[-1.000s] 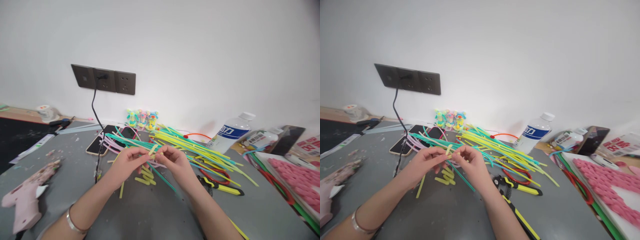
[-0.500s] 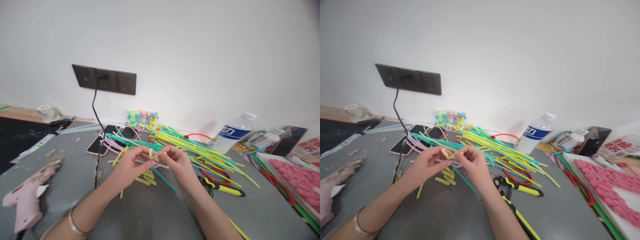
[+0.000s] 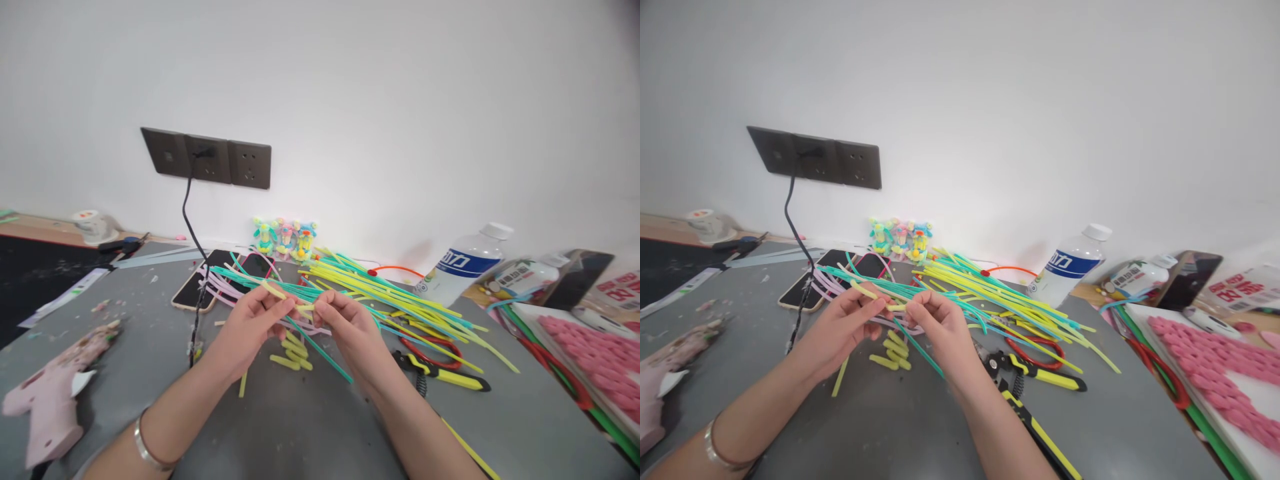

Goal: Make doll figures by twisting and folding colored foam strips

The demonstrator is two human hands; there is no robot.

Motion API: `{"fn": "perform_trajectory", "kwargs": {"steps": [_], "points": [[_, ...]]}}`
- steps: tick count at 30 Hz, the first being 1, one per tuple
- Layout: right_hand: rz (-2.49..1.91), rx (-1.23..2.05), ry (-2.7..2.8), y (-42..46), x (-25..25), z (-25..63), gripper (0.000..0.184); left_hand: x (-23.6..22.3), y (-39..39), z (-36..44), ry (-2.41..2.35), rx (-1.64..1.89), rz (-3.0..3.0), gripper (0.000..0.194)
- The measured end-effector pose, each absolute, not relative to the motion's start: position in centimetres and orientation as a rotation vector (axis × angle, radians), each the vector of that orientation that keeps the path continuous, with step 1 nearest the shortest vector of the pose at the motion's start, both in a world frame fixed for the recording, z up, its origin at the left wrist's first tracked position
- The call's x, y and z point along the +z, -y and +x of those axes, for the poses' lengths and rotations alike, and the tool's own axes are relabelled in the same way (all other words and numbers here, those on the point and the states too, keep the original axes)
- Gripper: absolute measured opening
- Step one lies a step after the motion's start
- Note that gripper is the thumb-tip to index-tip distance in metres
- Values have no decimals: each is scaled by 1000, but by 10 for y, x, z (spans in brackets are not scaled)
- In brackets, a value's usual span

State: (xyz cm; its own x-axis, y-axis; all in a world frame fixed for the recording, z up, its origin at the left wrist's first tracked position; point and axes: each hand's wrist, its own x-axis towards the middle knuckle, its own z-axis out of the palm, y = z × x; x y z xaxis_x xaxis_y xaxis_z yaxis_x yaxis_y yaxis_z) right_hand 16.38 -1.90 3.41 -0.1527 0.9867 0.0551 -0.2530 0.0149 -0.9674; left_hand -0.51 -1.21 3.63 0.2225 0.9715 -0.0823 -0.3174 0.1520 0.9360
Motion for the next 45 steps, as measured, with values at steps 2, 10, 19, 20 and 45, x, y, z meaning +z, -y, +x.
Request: {"fn": "perform_trajectory", "kwargs": {"steps": [2,10,19,20,45], "points": [[-921,1409,1132,19,34,164,28,34,11,-7,-875,1135,1040,25],[-982,1351,1128,18,34,164,27,35,8,-12,-926,1119,1327,15],[-1034,1306,1178,18,36,164,27,41,9,-10,-980,1096,1368,10],[-1041,1295,1193,18,35,164,26,40,9,-10,-992,1081,1368,11],[-924,884,1713,28,34,153,10,23,10,-8,-892,843,1420,25]]}}
